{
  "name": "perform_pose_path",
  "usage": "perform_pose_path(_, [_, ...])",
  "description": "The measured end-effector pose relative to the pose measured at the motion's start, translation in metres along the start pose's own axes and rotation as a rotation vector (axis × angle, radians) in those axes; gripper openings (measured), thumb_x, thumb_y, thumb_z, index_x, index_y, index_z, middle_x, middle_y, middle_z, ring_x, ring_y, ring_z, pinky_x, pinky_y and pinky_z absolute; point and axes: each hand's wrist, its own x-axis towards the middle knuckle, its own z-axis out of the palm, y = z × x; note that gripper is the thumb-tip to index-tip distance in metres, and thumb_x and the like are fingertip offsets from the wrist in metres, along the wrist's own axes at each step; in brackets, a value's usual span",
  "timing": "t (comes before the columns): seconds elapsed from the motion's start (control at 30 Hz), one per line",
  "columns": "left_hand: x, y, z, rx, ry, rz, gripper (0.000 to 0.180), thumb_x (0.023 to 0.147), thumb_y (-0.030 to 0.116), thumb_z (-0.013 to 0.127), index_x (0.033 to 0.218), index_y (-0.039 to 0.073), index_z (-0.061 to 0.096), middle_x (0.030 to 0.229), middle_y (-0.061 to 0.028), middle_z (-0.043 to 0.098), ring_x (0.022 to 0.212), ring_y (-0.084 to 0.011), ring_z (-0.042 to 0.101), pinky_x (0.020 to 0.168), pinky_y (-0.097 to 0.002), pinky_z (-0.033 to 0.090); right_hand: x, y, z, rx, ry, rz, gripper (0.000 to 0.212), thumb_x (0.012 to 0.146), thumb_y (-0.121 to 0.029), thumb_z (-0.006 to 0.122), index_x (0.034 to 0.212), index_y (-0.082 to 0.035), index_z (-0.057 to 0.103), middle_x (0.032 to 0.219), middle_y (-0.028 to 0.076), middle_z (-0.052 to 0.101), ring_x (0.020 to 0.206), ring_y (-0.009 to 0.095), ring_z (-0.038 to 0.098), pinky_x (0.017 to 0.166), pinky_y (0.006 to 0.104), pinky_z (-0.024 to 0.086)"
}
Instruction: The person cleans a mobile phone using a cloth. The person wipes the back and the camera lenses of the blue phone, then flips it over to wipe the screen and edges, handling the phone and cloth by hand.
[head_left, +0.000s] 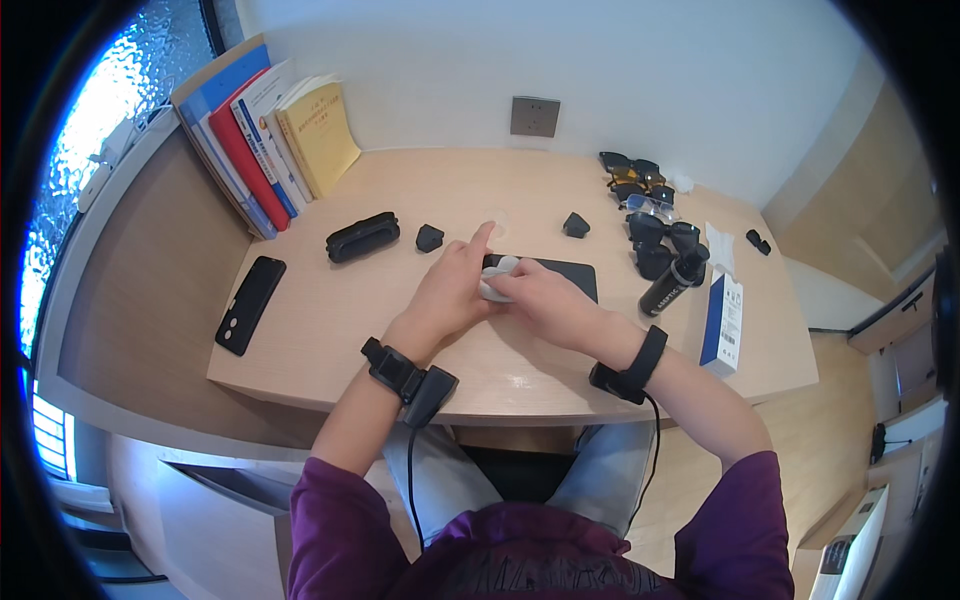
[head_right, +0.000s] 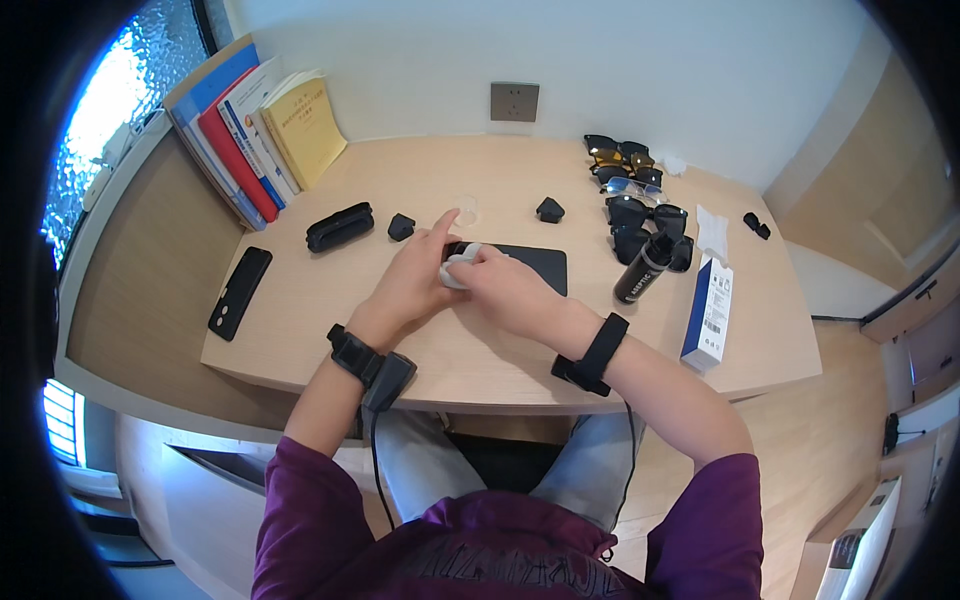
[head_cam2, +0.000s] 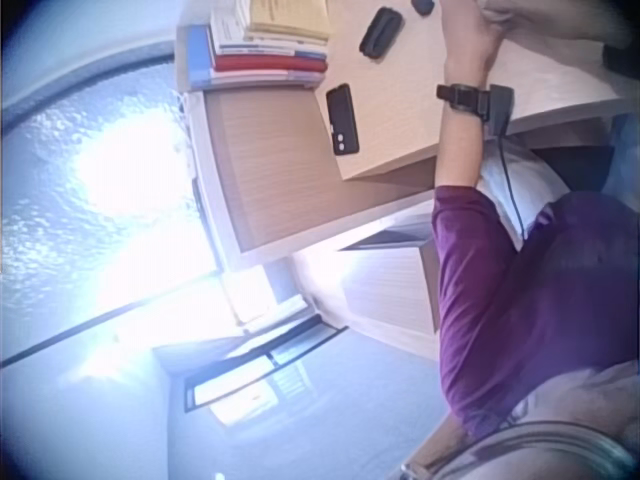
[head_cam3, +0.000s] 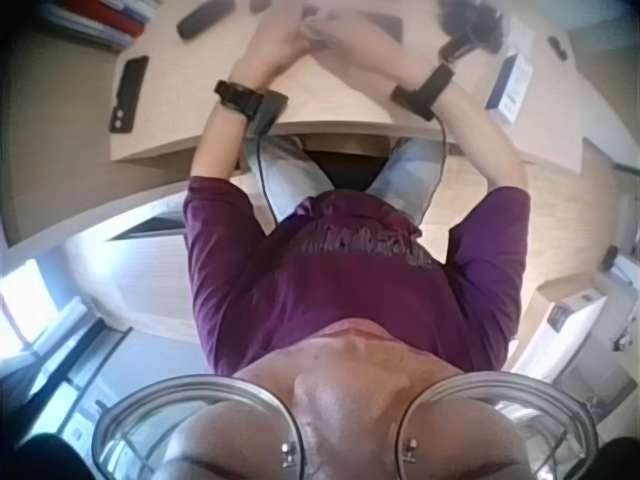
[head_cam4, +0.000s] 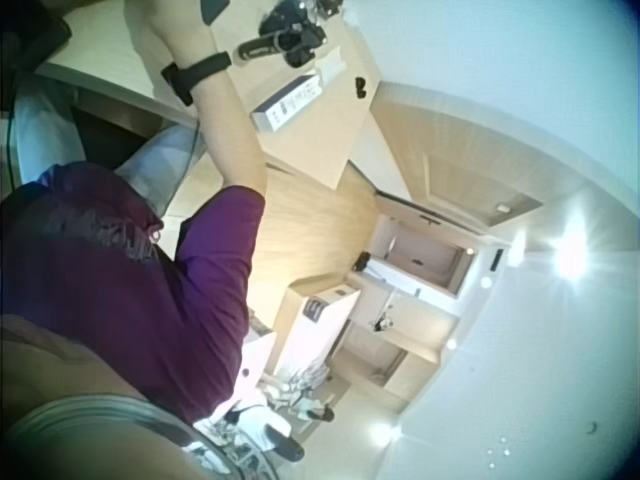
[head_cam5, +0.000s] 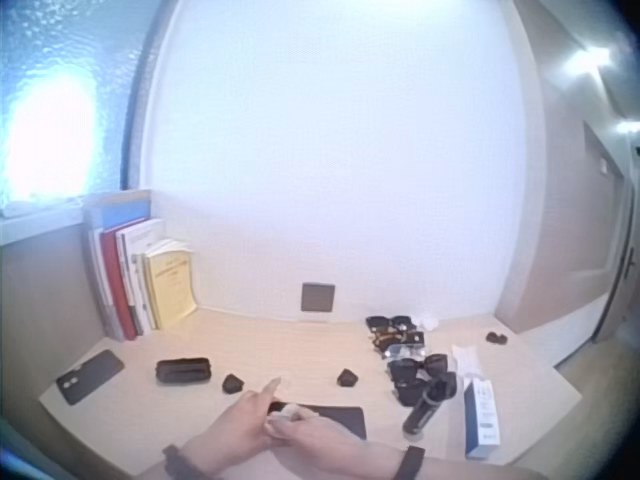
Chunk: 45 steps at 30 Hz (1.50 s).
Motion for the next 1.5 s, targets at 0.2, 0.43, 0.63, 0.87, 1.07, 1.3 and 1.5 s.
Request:
perform_pose_path(0.2, [-0.002,0.009,-0.004,0.018,0.012,-0.016,0.105,0.066,0.028,0.095,0.15,0.001,0.037,0.119,-0.0207,0.066,0.115,-0.0371,0.059,0.098,-0.0423,0.051,-0.027,-0.007,-0.015,-0.021,0.07,0.112,0.031,0.087,-0.002,0.061,0.118,-0.007,0.063,0.104,0.022,0.063,0.105,0.038,0.063,0.088,0.0419,0.054])
perform_pose_path(0.43, [-0.003,0.01,-0.007,-0.002,0.002,-0.049,0.095,0.067,0.034,0.095,0.141,0.005,0.043,0.123,-0.0211,0.064,0.117,-0.0377,0.06,0.1,-0.0423,0.05,-0.075,0.009,-0.028,-0.1,0.157,0.261,0.035,0.083,0.001,0.061,0.117,-0.004,0.063,0.098,0.02,0.064,0.098,0.039,0.065,0.082,0.0451,0.055])
perform_pose_path(0.63, [-0.004,0.007,-0.007,0.003,0.029,-0.012,0.092,0.067,0.034,0.095,0.139,0.005,0.045,0.121,-0.0209,0.064,0.116,-0.0373,0.059,0.099,-0.0418,0.051,-0.072,0.008,-0.03,-0.238,0.136,0.318,0.026,0.081,0.002,0.061,0.107,0.001,0.062,0.089,0.021,0.065,0.096,0.039,0.064,0.08,0.0456,0.056])
perform_pose_path(0.87, [-0.002,0.005,-0.001,-0.04,0.034,-0.049,0.091,0.063,0.032,0.096,0.136,0.005,0.049,0.121,-0.019,0.065,0.114,-0.0368,0.058,0.096,-0.0435,0.05,-0.009,0.01,0.006,-0.211,0.23,0.159,0.023,0.082,-0.004,0.068,0.104,-0.002,0.064,0.092,0.019,0.067,0.096,0.038,0.063,0.078,0.0457,0.055])
perform_pose_path(1.07, [0.0,0.002,0.0,-0.036,0.015,-0.095,0.09,0.062,0.031,0.096,0.135,0.002,0.051,0.119,-0.0185,0.065,0.117,-0.036,0.057,0.099,-0.0411,0.051,-0.012,-0.008,0.009,-0.126,0.193,0.092,0.027,0.083,-0.009,0.071,0.108,-0.004,0.063,0.093,0.017,0.068,0.098,0.037,0.064,0.078,0.0454,0.056])
perform_pose_path(1.3, [0.001,0.006,-0.001,0.025,0.058,-0.052,0.086,0.061,0.03,0.097,0.13,0.005,0.054,0.12,-0.0152,0.065,0.112,-0.0324,0.061,0.095,-0.0391,0.051,-0.073,-0.005,-0.013,-0.133,0.21,0.284,0.04,0.083,-0.005,0.065,0.123,-0.006,0.063,0.091,0.018,0.067,0.095,0.038,0.064,0.077,0.0472,0.055])
perform_pose_path(1.5, [-0.005,0.009,-0.008,0.139,0.104,-0.035,0.084,0.06,0.038,0.098,0.125,0.007,0.054,0.111,-0.013,0.07,0.104,-0.031,0.066,0.088,-0.0381,0.054,-0.107,-0.012,-0.019,-0.15,0.19,0.318,0.039,0.083,-0.004,0.064,0.123,-0.004,0.063,0.086,0.02,0.065,0.089,0.036,0.064,0.075,0.0472,0.055])
